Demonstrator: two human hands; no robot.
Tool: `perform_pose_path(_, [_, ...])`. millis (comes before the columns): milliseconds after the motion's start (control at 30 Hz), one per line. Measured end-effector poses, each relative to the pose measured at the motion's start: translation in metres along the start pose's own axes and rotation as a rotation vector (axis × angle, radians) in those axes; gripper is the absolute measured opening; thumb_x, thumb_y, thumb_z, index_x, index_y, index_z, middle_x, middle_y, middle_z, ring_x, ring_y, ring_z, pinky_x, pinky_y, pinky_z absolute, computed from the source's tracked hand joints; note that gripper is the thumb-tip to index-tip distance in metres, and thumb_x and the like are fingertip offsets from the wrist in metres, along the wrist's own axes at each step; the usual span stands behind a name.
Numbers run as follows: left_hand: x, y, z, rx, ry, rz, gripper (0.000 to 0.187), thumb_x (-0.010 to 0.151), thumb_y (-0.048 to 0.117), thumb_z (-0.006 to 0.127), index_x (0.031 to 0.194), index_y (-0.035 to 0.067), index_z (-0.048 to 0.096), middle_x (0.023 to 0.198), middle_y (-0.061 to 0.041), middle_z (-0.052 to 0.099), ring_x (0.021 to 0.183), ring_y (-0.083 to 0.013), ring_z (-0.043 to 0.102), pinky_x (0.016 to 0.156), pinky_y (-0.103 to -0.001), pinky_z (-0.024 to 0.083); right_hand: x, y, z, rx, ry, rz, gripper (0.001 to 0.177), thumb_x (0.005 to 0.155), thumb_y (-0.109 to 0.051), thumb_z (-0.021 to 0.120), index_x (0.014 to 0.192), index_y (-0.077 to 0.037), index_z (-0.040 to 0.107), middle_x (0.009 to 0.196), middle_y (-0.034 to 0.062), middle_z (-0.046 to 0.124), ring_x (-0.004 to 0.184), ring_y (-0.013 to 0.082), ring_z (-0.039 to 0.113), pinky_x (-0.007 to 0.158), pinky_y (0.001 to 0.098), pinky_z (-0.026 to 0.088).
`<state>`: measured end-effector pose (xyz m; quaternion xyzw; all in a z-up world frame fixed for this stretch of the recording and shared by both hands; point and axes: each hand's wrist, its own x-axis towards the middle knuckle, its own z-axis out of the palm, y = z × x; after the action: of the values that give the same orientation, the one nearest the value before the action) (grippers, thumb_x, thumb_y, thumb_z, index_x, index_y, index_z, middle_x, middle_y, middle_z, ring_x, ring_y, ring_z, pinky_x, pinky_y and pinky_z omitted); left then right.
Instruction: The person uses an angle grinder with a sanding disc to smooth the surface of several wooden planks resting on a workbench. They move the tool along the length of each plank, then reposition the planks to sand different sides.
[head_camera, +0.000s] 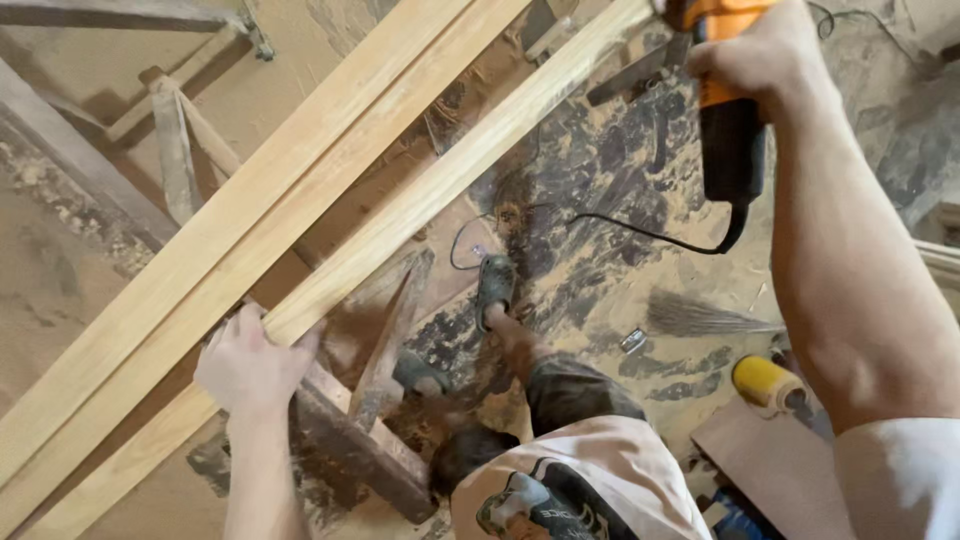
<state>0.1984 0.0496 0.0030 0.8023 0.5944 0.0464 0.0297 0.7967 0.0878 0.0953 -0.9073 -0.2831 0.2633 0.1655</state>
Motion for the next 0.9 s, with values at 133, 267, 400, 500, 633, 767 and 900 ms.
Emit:
perform_pose_path(133, [0.0, 0.007, -0.009, -0.002, 0.042, 0.015, 0.057, 0.066, 0.051, 0.095, 0.097, 0.01, 0.069, 0.081, -0.011, 0.071, 0.075, -0.0311, 0.07, 0.07, -0.042, 0.058, 0.009, 0.006, 0.007, -0.065, -0.042, -0.148, 0.054, 0.074, -0.016, 0.084, 0.121, 0.0, 0.062, 0.106, 0.0134, 0.07, 0.09, 0.0236, 0.072, 0.075, 0.0371, 0.062])
perform_pose_path(267, [-0.001, 0.003, -0.004, -0.003, 0.1, 0.055, 0.055, 0.071, 0.05, 0.095, 0.098, 0.011, 0.069, 0.083, -0.011, 0.071, 0.076, -0.0314, 0.07, 0.072, -0.041, 0.058, -0.023, -0.009, 0.034, -0.139, -0.088, -0.228, 0.062, 0.079, -0.013, 0.085, 0.124, 0.01, 0.049, 0.114, 0.0168, 0.067, 0.096, 0.0256, 0.072, 0.079, 0.036, 0.064])
perform_pose_path(400, [-0.002, 0.001, 0.005, 0.019, 0.126, 0.043, 0.054, 0.072, 0.053, 0.094, 0.096, 0.011, 0.069, 0.085, -0.011, 0.071, 0.077, -0.0308, 0.07, 0.073, -0.042, 0.058, -0.094, -0.036, 0.069, -0.017, -0.266, -0.06, 0.08, 0.069, -0.011, 0.084, 0.127, 0.004, 0.03, 0.105, 0.0148, 0.066, 0.092, 0.0248, 0.072, 0.079, 0.0361, 0.06])
perform_pose_path(500, [-0.001, -0.001, 0.007, 0.023, 0.136, 0.042, 0.059, 0.067, 0.055, 0.094, 0.096, 0.009, 0.07, 0.085, -0.011, 0.072, 0.076, -0.0312, 0.069, 0.072, -0.043, 0.057, -0.14, -0.05, 0.086, -0.105, -0.291, -0.093, 0.078, 0.071, -0.013, 0.084, 0.126, 0.004, 0.031, 0.106, 0.0203, 0.063, 0.094, 0.0306, 0.07, 0.08, 0.0392, 0.063])
perform_pose_path(633, [-0.002, -0.002, 0.009, 0.021, 0.109, 0.039, 0.06, 0.063, 0.058, 0.094, 0.087, 0.01, 0.067, 0.081, -0.01, 0.071, 0.074, -0.0311, 0.069, 0.069, -0.043, 0.056, -0.194, -0.074, 0.112, -0.149, -0.308, -0.182, 0.074, 0.071, -0.022, 0.085, 0.118, 0.007, 0.035, 0.099, 0.031, 0.068, 0.096, 0.0446, 0.07, 0.082, 0.0454, 0.058])
perform_pose_path(767, [-0.002, -0.006, 0.007, 0.02, 0.114, 0.07, 0.06, 0.063, 0.059, 0.094, 0.083, 0.011, 0.065, 0.078, -0.009, 0.07, 0.071, -0.0315, 0.069, 0.067, -0.044, 0.056, -0.226, -0.089, 0.13, -0.159, -0.391, -0.274, 0.072, 0.069, -0.021, 0.082, 0.117, 0.008, 0.036, 0.095, 0.0324, 0.069, 0.094, 0.0469, 0.07, 0.081, 0.0469, 0.058])
perform_pose_path(900, [0.0, -0.004, 0.009, 0.021, 0.101, 0.057, 0.058, 0.066, 0.059, 0.094, 0.082, 0.011, 0.065, 0.077, -0.01, 0.069, 0.071, -0.0314, 0.069, 0.067, -0.044, 0.057, -0.214, -0.081, 0.124, -0.238, -0.429, -0.196, 0.07, 0.073, -0.021, 0.08, 0.121, 0.005, 0.035, 0.097, 0.0284, 0.069, 0.091, 0.0428, 0.072, 0.078, 0.0454, 0.06])
